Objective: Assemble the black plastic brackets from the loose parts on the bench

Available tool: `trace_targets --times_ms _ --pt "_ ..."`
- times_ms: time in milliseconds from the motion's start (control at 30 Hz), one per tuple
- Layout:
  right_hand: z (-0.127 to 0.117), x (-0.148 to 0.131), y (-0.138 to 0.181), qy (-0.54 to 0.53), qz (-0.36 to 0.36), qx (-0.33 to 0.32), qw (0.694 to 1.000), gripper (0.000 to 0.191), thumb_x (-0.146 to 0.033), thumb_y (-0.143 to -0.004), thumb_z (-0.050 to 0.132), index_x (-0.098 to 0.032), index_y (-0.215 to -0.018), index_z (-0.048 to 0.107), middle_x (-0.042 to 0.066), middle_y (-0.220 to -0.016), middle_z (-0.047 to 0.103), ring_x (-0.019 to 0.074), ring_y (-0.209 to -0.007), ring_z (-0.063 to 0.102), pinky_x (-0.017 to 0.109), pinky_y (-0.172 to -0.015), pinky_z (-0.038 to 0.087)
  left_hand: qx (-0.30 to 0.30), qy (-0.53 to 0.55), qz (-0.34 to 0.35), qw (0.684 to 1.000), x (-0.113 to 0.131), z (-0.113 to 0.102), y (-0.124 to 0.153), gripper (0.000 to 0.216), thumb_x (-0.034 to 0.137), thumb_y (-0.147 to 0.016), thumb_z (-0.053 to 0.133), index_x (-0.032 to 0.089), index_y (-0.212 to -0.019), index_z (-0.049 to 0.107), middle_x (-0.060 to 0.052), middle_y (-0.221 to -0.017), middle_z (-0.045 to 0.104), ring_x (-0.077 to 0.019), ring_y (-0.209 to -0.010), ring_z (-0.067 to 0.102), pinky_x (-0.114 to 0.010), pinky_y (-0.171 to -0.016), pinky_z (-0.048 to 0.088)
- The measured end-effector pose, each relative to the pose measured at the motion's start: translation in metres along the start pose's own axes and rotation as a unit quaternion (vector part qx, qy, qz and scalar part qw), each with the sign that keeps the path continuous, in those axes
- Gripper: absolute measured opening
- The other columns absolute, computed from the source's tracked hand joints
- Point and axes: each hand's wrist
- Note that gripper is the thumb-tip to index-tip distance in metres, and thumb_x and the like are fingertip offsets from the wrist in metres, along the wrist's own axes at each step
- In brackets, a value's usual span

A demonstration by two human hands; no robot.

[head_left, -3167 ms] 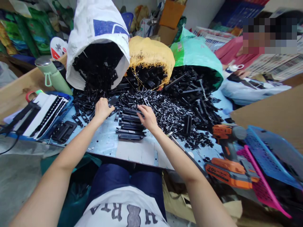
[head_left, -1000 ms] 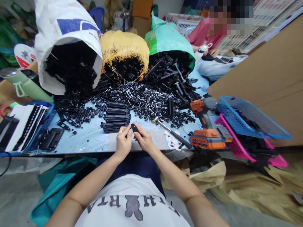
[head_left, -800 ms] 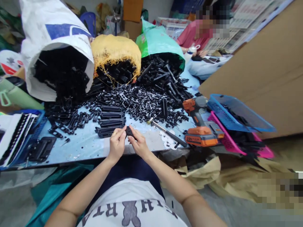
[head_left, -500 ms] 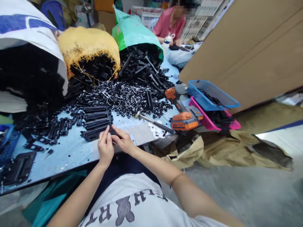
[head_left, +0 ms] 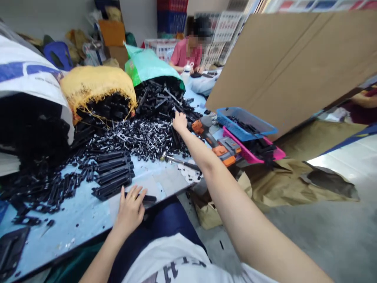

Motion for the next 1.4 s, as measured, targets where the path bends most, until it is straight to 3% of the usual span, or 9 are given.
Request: trace_targets --times_ms 200,500,667,733,867,1033,1200,1300,1400 --pt "0.030 0.022 -0.035 0.025 0.083 -0.057 0.995 0.050 -0.011 -0.091 0.039 -0.007 -0.139 0.027 0.022 -0.126 0.036 0.0271 -0.116 0.034 0.041 -0.098 0.032 -0.158 -0.040 0.014 0.987 -0.003 -0.002 -0.011 0.043 0.008 -0.087 0.036 0.022 -0.125 0.053 -0.009 -0.107 0.060 -0.0215 -0.103 0.054 -0.053 -0.104 0.029" --pt "0.014 0.006 -0.029 -0.074 0.120 -0.077 0.987 0.037 -0.003 -0.084 0.047 0.003 -0.120 0.047 0.028 -0.122 0.041 0.0309 -0.117 0.040 0.048 -0.098 0.034 -0.154 -0.105 -0.061 0.981 -0.010 -0.017 -0.005 0.046 0.006 -0.086 0.035 0.016 -0.129 0.048 -0.011 -0.099 0.058 -0.0220 -0.090 0.055 -0.036 -0.079 0.043" --pt "-0.001 -0.008 0.009 -0.225 0.118 -0.106 0.961 0.025 -0.011 -0.093 0.033 -0.003 -0.112 0.049 0.013 -0.094 0.056 0.0128 -0.083 0.057 0.024 -0.074 0.050 -0.148 -0.087 -0.075 0.982 -0.014 -0.004 -0.004 0.038 0.024 -0.090 0.042 0.016 -0.127 0.048 -0.011 -0.101 0.057 -0.0234 -0.094 0.053 -0.035 -0.079 0.042" --pt "-0.003 -0.009 0.049 -0.403 0.099 -0.149 0.897 0.020 -0.021 -0.096 0.037 -0.011 -0.108 0.049 0.006 -0.086 0.055 0.0081 -0.069 0.056 0.016 -0.059 0.049 -0.140 -0.070 -0.067 0.985 -0.016 0.001 -0.006 0.037 0.026 -0.091 0.043 0.015 -0.126 0.048 -0.011 -0.101 0.057 -0.0225 -0.094 0.053 -0.034 -0.079 0.042" --pt "-0.003 0.001 0.152 -0.647 0.110 -0.370 0.658 0.039 -0.042 -0.085 0.059 -0.018 -0.114 0.048 0.003 -0.080 0.056 0.0067 -0.055 0.050 0.013 -0.044 0.041 -0.118 -0.064 -0.077 0.988 -0.025 0.002 -0.013 0.032 0.026 -0.091 0.042 0.014 -0.119 0.051 -0.011 -0.096 0.058 -0.0221 -0.090 0.053 -0.034 -0.077 0.041" --pt "-0.001 0.017 0.234 -0.598 0.048 -0.585 0.546 0.084 -0.045 -0.059 0.082 -0.019 -0.127 0.040 0.004 -0.089 0.059 0.0081 -0.056 0.052 0.016 -0.044 0.040 -0.113 -0.017 -0.076 0.991 -0.029 -0.001 -0.020 0.034 0.030 -0.091 0.042 0.014 -0.120 0.050 -0.009 -0.100 0.058 -0.0209 -0.092 0.052 -0.032 -0.081 0.042" --pt "-0.014 0.024 0.239 -0.421 -0.105 -0.621 0.653 0.053 -0.048 -0.075 0.069 -0.014 -0.111 0.051 0.003 -0.087 0.058 0.0113 -0.064 0.053 0.023 -0.058 0.044 -0.134 -0.016 -0.075 0.988 -0.024 0.001 -0.022 0.029 0.025 -0.092 0.037 0.014 -0.113 0.054 -0.009 -0.098 0.058 -0.0209 -0.090 0.051 -0.033 -0.081 0.042" --pt "-0.020 0.021 0.236 -0.244 -0.292 -0.502 0.777 0.038 -0.047 -0.088 0.054 -0.016 -0.111 0.055 0.006 -0.097 0.059 0.0172 -0.083 0.056 0.027 -0.073 0.043 -0.124 -0.007 -0.078 0.989 -0.023 0.002 -0.022 0.029 0.025 -0.092 0.038 0.014 -0.114 0.053 -0.010 -0.100 0.057 -0.0208 -0.092 0.051 -0.034 -0.082 0.042" --pt "-0.016 0.014 0.241 -0.058 -0.431 -0.375 0.819 0.034 -0.044 -0.093 0.048 -0.018 -0.114 0.055 0.007 -0.098 0.058 0.0196 -0.091 0.055 0.029 -0.078 0.040 -0.125 0.018 -0.075 0.989 -0.022 0.002 -0.024 0.028 0.023 -0.092 0.038 0.015 -0.114 0.053 -0.010 -0.099 0.057 -0.0202 -0.092 0.052 -0.033 -0.082 0.042"
Point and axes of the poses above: each hand's wrist, its own y-axis away from the middle knuckle, its own z-axis out of the palm, x = y × z
